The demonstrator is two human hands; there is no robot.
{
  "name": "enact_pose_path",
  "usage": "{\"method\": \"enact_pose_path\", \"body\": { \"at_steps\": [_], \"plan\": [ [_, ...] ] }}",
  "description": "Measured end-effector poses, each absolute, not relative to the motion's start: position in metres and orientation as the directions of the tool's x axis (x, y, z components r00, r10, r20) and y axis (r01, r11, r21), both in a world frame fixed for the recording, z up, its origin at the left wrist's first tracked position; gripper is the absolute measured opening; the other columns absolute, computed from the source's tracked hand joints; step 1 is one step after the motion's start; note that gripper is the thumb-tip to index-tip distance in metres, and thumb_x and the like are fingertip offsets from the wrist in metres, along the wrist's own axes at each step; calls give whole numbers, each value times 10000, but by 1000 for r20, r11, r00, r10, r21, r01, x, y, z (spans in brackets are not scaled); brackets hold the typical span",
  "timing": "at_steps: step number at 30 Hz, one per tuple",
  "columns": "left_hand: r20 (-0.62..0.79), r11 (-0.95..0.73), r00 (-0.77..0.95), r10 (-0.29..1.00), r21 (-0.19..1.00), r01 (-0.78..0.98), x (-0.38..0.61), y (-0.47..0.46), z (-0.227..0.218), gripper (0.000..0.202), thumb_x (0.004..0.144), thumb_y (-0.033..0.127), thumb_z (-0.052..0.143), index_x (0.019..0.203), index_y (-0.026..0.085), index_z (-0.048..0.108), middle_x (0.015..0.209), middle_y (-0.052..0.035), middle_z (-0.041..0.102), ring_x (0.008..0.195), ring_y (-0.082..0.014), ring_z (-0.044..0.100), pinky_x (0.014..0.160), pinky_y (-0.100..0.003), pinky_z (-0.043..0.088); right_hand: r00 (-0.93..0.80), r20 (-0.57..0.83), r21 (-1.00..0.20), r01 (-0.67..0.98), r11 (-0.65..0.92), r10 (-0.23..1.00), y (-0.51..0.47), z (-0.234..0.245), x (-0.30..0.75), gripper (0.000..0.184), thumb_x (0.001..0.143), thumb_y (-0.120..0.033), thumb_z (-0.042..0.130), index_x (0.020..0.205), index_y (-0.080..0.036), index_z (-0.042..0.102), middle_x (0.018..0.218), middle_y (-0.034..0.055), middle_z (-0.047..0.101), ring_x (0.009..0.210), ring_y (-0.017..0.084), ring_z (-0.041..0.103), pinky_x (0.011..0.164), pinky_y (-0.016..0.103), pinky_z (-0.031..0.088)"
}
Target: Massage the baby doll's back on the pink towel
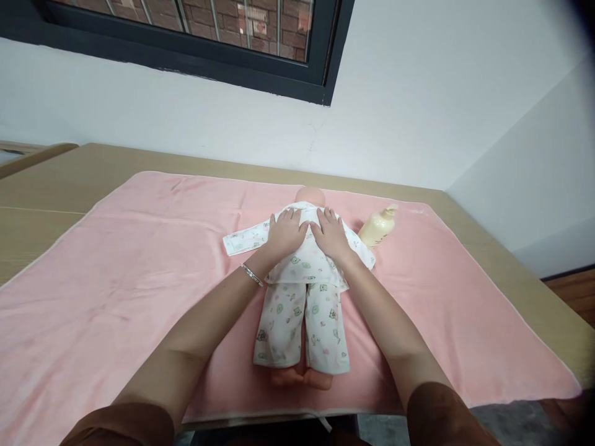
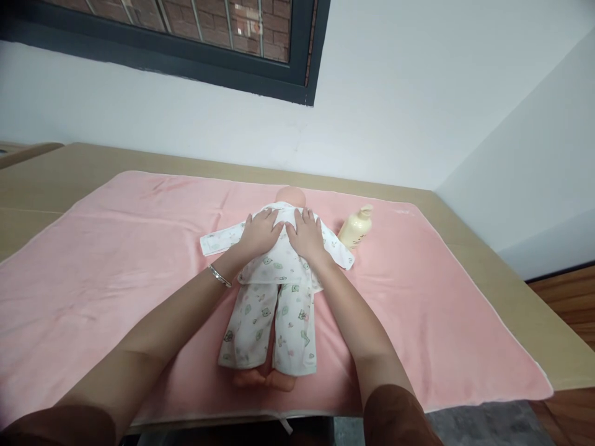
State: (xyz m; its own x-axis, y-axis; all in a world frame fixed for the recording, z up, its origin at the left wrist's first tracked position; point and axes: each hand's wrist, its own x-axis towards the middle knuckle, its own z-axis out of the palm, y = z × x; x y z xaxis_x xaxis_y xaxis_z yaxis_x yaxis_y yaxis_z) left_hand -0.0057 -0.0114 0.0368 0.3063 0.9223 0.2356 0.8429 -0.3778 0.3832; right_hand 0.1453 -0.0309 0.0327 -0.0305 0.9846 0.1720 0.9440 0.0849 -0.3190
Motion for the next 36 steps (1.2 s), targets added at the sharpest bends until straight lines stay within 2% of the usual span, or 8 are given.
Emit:
{"method": "enact_pose_path", "body": {
  "at_steps": [6,13,16,20,22,26,33,36],
  "plan": [
    [257,-373,283,924,443,815,-2,-5,21,583,987,425,290,1511,179,366,1625,-137,307,1537,-270,231,1252,-596,152,-7,256,-355,930,100,967,-29,19,145,582,1041,-420,265,1549,-143,319,1638,157,228,1542,282,136,1234,520,110],
    [321,-377,231,919,533,758,-2,-3,10,535,989,380,283,1484,225,416,1615,-87,346,1532,-227,256,1272,-559,126,4,283,-437,891,125,959,-33,27,142,589,1030,-431,312,1537,-133,345,1638,160,223,1543,299,124,1232,548,115],
    [368,-386,186,911,604,697,-3,-4,6,538,990,366,270,1480,196,411,1592,-93,389,1529,-221,265,1281,-530,127,-37,367,-417,887,200,929,-39,34,133,583,1028,-406,316,1553,-152,313,1656,127,173,1554,267,72,1240,539,92],
    [455,-381,53,889,670,637,-4,-9,2,566,984,372,267,1482,127,379,1555,-139,436,1506,-236,315,1277,-488,185,-182,325,-348,889,296,928,-46,37,123,498,1038,-337,287,1465,-175,485,1616,101,311,1536,262,172,1245,526,104],
    [486,-380,4,874,678,629,-4,-12,0,570,983,379,263,1476,117,376,1541,-150,452,1495,-245,334,1271,-484,208,-215,278,-351,885,307,936,-48,38,123,489,1038,-329,286,1436,-174,526,1596,100,354,1525,266,213,1243,516,136],
    [512,-385,-24,859,676,629,-3,-12,-4,564,989,386,239,1463,119,388,1527,-151,466,1490,-239,337,1269,-481,218,-146,345,-371,886,278,927,-48,39,125,513,1033,-316,287,1495,-159,444,1622,106,294,1533,230,195,1248,478,153],
    [534,-404,-26,845,670,623,-2,-11,-6,559,1003,390,209,1445,116,414,1504,-144,493,1494,-225,329,1272,-466,208,-150,343,-371,885,281,927,-46,32,127,530,1018,-332,341,1507,-147,423,1627,127,274,1535,244,185,1247,488,147],
    [559,-406,-40,828,647,645,-2,-12,-6,556,1005,407,208,1440,136,423,1553,-140,429,1519,-230,274,1264,-478,223,-116,366,-364,895,257,923,-45,31,127,535,1018,-321,325,1512,-136,411,1628,135,268,1537,246,177,1244,491,153]
  ]
}}
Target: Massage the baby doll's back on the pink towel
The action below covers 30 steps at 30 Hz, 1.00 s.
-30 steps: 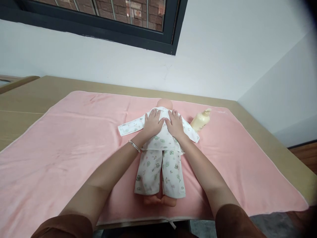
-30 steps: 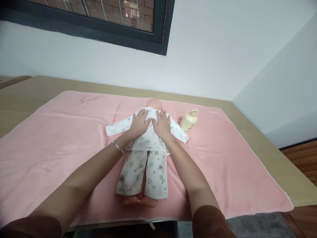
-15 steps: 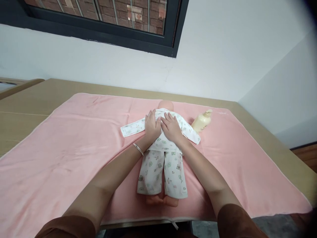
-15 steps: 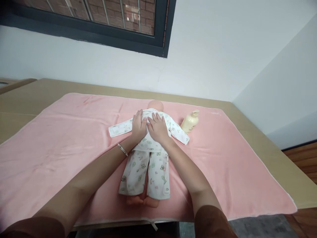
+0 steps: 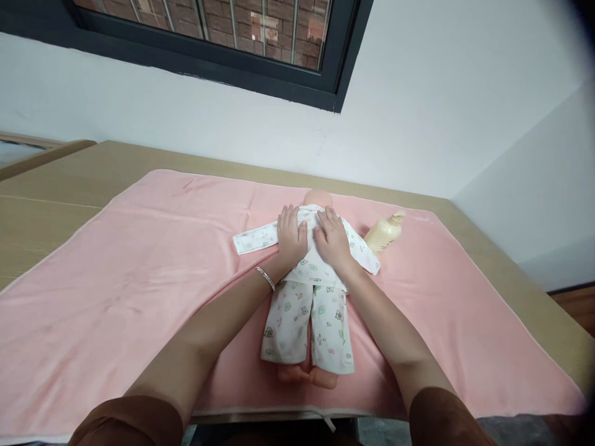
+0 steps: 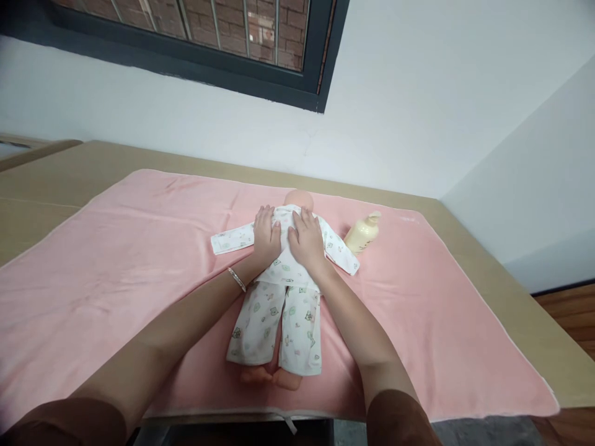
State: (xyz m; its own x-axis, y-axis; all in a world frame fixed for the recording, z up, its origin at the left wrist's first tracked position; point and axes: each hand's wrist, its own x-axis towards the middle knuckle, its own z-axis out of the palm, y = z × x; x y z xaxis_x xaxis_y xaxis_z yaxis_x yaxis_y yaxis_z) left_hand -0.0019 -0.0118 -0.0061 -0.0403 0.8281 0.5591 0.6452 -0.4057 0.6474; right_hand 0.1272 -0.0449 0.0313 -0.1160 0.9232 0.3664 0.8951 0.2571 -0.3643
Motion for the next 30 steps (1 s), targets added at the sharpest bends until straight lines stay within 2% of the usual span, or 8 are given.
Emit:
{"method": "enact_pose_path", "body": {
  "at_steps": [4,9,13,17,23,26,28,30],
  "plan": [
    [579,-388,-70,813,626,676,-2,-12,-8,566,1009,448,206,1433,152,438,1616,-141,311,1540,-255,214,1250,-496,246,-124,301,-388,890,240,945,-46,34,128,523,1027,-349,308,1480,-140,465,1604,130,328,1525,263,217,1236,502,178],
    [587,-392,-54,808,603,695,-3,-10,-10,560,1014,447,197,1428,163,444,1606,-140,326,1533,-249,230,1243,-488,261,-106,377,-365,896,253,920,-48,37,127,543,1047,-353,245,1515,-131,407,1618,124,297,1530,232,204,1244,461,175],
    [577,-390,-46,816,607,692,-3,-10,-8,559,1013,442,206,1426,154,451,1597,-142,345,1532,-254,230,1246,-487,252,-178,282,-274,927,257,943,-46,32,123,504,1033,-342,329,1484,-159,461,1618,116,300,1531,289,181,1237,521,153],
    [559,-393,-30,828,619,680,-4,-9,-6,544,1009,428,231,1406,148,475,1590,-147,356,1532,-254,228,1254,-492,237,-174,276,-234,942,242,945,-48,32,116,500,1032,-320,341,1494,-161,445,1619,120,299,1525,303,192,1234,527,163],
    [479,-344,-35,877,677,651,-6,-3,5,571,1018,450,181,1427,161,456,1586,-141,369,1540,-245,214,1266,-494,222,-300,97,-281,907,315,949,-60,77,136,547,999,-308,455,1521,-153,405,1623,145,272,1512,309,245,1215,500,264],
    [442,-353,-65,894,787,506,0,-10,25,562,1022,457,174,1405,184,482,1564,-120,414,1529,-209,253,1276,-437,224,-215,210,-427,857,287,954,-75,113,174,546,1009,-333,419,1534,-182,396,1614,91,309,1511,254,269,1234,437,267],
    [413,-385,-61,909,886,257,11,-22,44,546,1020,480,194,1356,211,531,1529,-89,472,1500,-191,321,1273,-399,237,-91,315,-553,791,261,945,-87,131,205,541,1020,-418,379,1529,-236,406,1606,34,333,1506,230,284,1248,441,240],
    [297,-295,16,955,951,-89,26,-35,63,542,1011,504,222,1296,209,576,1480,-91,530,1438,-197,427,1252,-378,280,9,370,-645,722,250,929,-95,141,233,575,1023,-516,339,1503,-220,451,1587,39,369,1500,220,299,1256,431,219]
  ]
}}
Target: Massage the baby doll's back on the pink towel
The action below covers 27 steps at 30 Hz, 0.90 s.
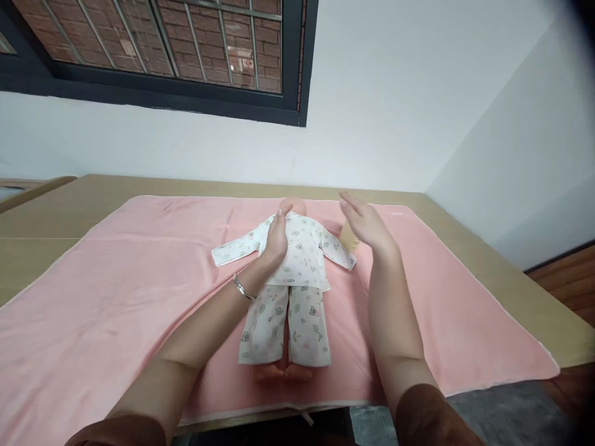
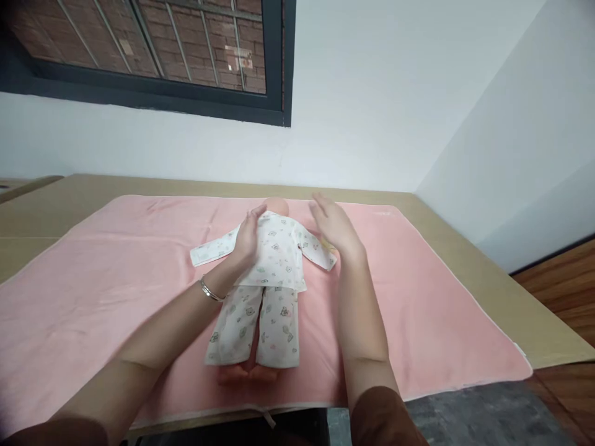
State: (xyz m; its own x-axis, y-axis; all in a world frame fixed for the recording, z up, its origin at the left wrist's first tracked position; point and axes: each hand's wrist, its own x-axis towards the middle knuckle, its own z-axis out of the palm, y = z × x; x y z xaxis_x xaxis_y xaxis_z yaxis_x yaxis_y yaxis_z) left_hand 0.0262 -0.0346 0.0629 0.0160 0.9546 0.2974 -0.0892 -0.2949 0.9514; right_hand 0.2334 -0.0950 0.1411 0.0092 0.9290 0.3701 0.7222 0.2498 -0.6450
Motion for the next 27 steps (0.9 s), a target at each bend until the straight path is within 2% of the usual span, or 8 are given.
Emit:
{"method": "enact_pose_path", "body": {
  "at_steps": [2,3,5,7,11,16,22,27],
  "plan": [
    [67,17,212,975,928,-373,46,-45,79,532,1001,498,250,1279,181,574,1428,-136,572,1346,-224,539,1195,-397,372,102,354,-696,693,188,930,-99,144,255,622,1015,-579,317,1471,-195,496,1580,56,377,1502,231,292,1263,439,193],
    [-57,211,338,939,873,-440,56,-48,86,518,994,486,274,1283,168,563,1396,-163,591,1297,-243,584,1153,-417,422,132,322,-708,691,146,937,-100,144,262,634,1007,-599,327,1458,-194,512,1581,57,373,1507,238,279,1267,446,173],
    [-218,508,545,810,725,-465,79,-51,94,477,980,425,331,1302,139,538,1337,-209,616,1211,-270,643,1051,-433,507,151,235,-719,691,67,960,-98,142,270,639,993,-621,359,1455,-208,516,1590,43,353,1519,242,243,1274,447,140],
    [-274,645,638,720,603,-469,101,-48,99,452,971,353,350,1324,123,513,1292,-227,629,1144,-271,676,953,-412,560,143,157,-730,684,18,977,-95,140,272,646,995,-617,352,1473,-206,492,1598,38,331,1525,228,220,1279,428,123],
    [-310,677,614,726,473,-563,139,-38,102,438,967,275,338,1349,125,490,1219,-197,654,1025,-248,704,810,-359,599,177,104,-731,681,-45,979,-88,135,272,661,1010,-598,305,1465,-157,492,1585,91,355,1502,231,292,1262,427,173],
    [-328,672,587,740,381,-634,153,-31,104,455,967,283,343,1371,116,473,1171,-195,658,990,-245,701,754,-337,607,189,158,-731,682,-13,969,-80,127,282,663,995,-658,280,1324,-199,627,1459,93,544,1406,240,462,1225,428,259],
    [-321,682,604,729,419,-600,142,-31,98,519,972,383,342,1398,117,473,1279,-208,613,1089,-259,679,807,-342,599,259,183,-704,708,-58,948,-77,127,276,703,994,-668,240,1210,-172,689,1371,126,619,1322,266,547,1158,420,357],
    [-332,709,643,691,488,-510,118,-46,93,542,987,426,263,1369,135,514,1343,-192,597,1119,-267,673,814,-365,594,276,230,-564,819,-103,933,-74,129,261,723,1016,-618,188,1139,-127,705,1323,196,634,1309,310,549,1114,439,387]
  ]
}}
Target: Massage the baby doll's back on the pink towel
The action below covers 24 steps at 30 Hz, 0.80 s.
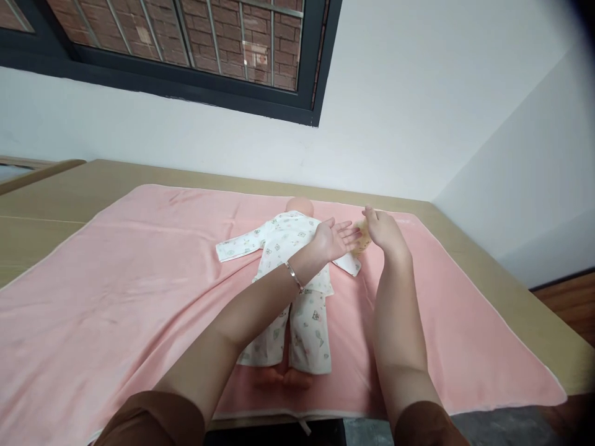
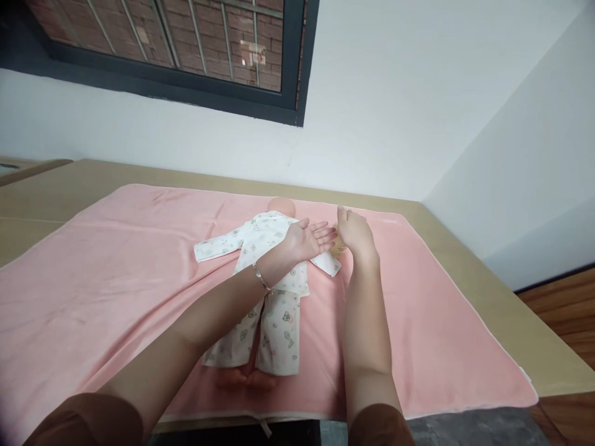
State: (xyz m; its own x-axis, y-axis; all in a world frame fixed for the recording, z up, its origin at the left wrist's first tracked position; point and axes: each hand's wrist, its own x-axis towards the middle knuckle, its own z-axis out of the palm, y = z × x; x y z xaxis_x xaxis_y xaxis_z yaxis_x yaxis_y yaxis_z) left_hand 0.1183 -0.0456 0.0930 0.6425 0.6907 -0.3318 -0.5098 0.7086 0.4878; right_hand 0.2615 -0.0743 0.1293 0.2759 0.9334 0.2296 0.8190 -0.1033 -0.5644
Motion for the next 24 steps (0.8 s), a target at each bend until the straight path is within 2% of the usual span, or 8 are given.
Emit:
{"method": "enact_pose_path", "body": {
  "at_steps": [4,6,8,11,15,18,24],
  "plan": [
    [-301,734,694,654,475,-485,85,-60,94,650,986,513,158,1327,123,550,1281,-222,629,1102,-291,681,856,-438,587,261,259,-475,873,-112,930,-79,133,240,649,1042,-506,182,1187,-116,680,1255,205,668,1276,322,573,1131,514,351],
    [-279,741,718,638,477,-473,68,-65,97,704,976,564,115,1295,133,572,1236,-223,648,1077,-298,689,873,-471,579,203,284,-458,887,-53,937,-86,136,222,607,1047,-449,185,1229,-121,662,1293,196,651,1307,311,550,1174,546,282],
    [-266,737,725,636,488,-468,52,-68,103,715,974,575,97,1257,141,589,1180,-213,671,1035,-298,700,872,-486,574,101,330,-455,888,65,938,-95,137,201,579,1046,-410,191,1312,-120,616,1407,183,574,1393,284,470,1222,546,193],
    [-266,726,711,652,491,-482,34,-75,115,619,999,491,130,1211,145,597,1086,-184,701,963,-277,711,870,-472,570,-68,401,-458,849,264,914,-109,134,170,554,1037,-391,233,1449,-129,496,1543,158,425,1493,248,316,1249,545,137],
    [-246,697,686,685,496,-519,16,-82,130,417,1000,296,259,1179,140,602,1001,-133,716,895,-221,714,909,-399,552,-207,488,-465,760,453,848,-120,122,143,558,1020,-330,256,1568,-234,299,1646,73,223,1544,226,145,1242,592,137],
    [-205,653,654,728,499,-570,5,-86,136,350,966,227,359,1235,165,574,1026,-110,720,897,-204,714,949,-383,534,-231,545,-456,725,516,806,-121,113,132,580,1018,-319,227,1596,-288,190,1657,36,196,1550,217,111,1241,608,112],
    [-155,642,665,731,487,-592,1,-106,146,497,994,452,326,1387,213,515,1265,-121,676,1158,-257,661,1088,-432,476,-134,619,-440,757,483,774,-115,102,125,584,1046,-454,133,1603,-280,142,1649,55,231,1548,242,124,1239,612,11]
  ]
}}
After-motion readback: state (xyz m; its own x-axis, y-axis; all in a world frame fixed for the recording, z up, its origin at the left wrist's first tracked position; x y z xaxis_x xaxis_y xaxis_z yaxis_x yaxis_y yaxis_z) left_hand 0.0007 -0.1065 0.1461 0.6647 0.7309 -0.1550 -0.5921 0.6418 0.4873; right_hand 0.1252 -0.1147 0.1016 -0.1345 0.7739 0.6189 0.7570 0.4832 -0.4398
